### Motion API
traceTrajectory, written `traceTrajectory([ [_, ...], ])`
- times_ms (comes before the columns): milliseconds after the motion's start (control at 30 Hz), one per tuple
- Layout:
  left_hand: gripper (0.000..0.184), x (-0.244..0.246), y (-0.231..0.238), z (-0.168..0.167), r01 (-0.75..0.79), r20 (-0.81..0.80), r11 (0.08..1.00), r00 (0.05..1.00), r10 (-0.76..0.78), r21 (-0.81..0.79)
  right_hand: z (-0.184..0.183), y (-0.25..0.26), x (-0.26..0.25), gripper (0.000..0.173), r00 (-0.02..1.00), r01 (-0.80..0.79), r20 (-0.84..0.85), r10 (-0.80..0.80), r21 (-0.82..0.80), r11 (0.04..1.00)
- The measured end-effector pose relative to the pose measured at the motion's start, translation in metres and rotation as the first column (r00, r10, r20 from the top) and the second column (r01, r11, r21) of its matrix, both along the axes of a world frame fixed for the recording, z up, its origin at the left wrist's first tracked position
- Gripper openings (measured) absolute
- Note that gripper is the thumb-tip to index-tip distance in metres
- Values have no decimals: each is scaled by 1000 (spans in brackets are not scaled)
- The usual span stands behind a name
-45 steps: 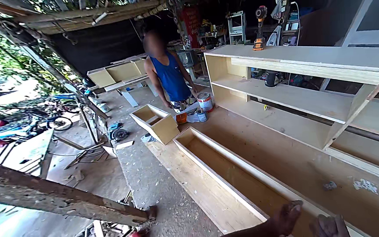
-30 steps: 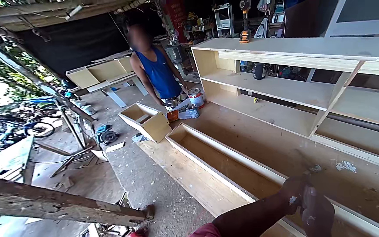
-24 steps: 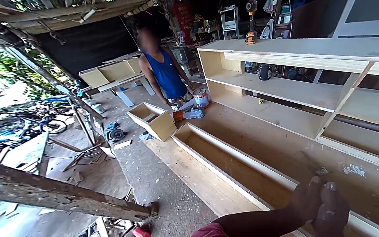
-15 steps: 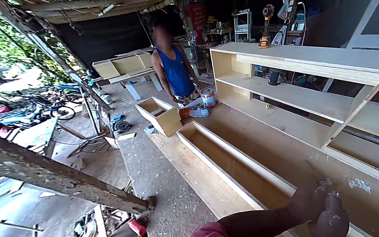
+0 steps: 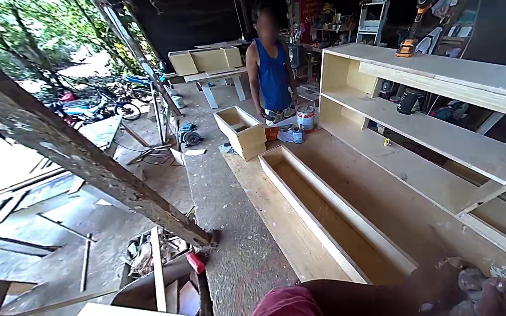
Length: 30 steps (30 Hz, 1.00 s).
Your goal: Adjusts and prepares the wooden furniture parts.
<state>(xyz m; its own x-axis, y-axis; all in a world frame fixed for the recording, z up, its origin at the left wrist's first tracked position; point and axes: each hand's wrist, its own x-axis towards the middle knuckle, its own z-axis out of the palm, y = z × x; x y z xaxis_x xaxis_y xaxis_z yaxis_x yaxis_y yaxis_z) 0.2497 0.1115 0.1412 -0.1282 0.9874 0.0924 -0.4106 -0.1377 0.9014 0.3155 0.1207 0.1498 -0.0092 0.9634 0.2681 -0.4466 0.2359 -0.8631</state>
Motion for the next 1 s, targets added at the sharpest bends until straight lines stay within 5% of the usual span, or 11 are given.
traceTrajectory([
  [133, 46, 1, 0, -15, -31, 37, 996, 999, 28, 82, -15, 13, 3, 34, 987, -123, -103, 126, 40, 992],
  [367, 37, 1, -6, -25, 63, 250, 955, 968, 12, -290, -41, -14, 8, 36, 984, -85, 154, 85, -10, 996],
  [567, 32, -13, -18, -29, 255, 487, 891, 873, -44, -376, -53, -26, 19, 40, 958, -185, 220, 186, -22, 982],
  [867, 29, 2, -30, -49, 155, 332, 974, 939, -93, -167, -54, -25, 23, 28, 974, -220, 26, 225, -117, 968],
  [1000, 32, 3, -32, -48, 74, 249, 988, 968, -38, -137, -60, -25, 21, 43, 967, -158, 196, 163, -41, 987],
])
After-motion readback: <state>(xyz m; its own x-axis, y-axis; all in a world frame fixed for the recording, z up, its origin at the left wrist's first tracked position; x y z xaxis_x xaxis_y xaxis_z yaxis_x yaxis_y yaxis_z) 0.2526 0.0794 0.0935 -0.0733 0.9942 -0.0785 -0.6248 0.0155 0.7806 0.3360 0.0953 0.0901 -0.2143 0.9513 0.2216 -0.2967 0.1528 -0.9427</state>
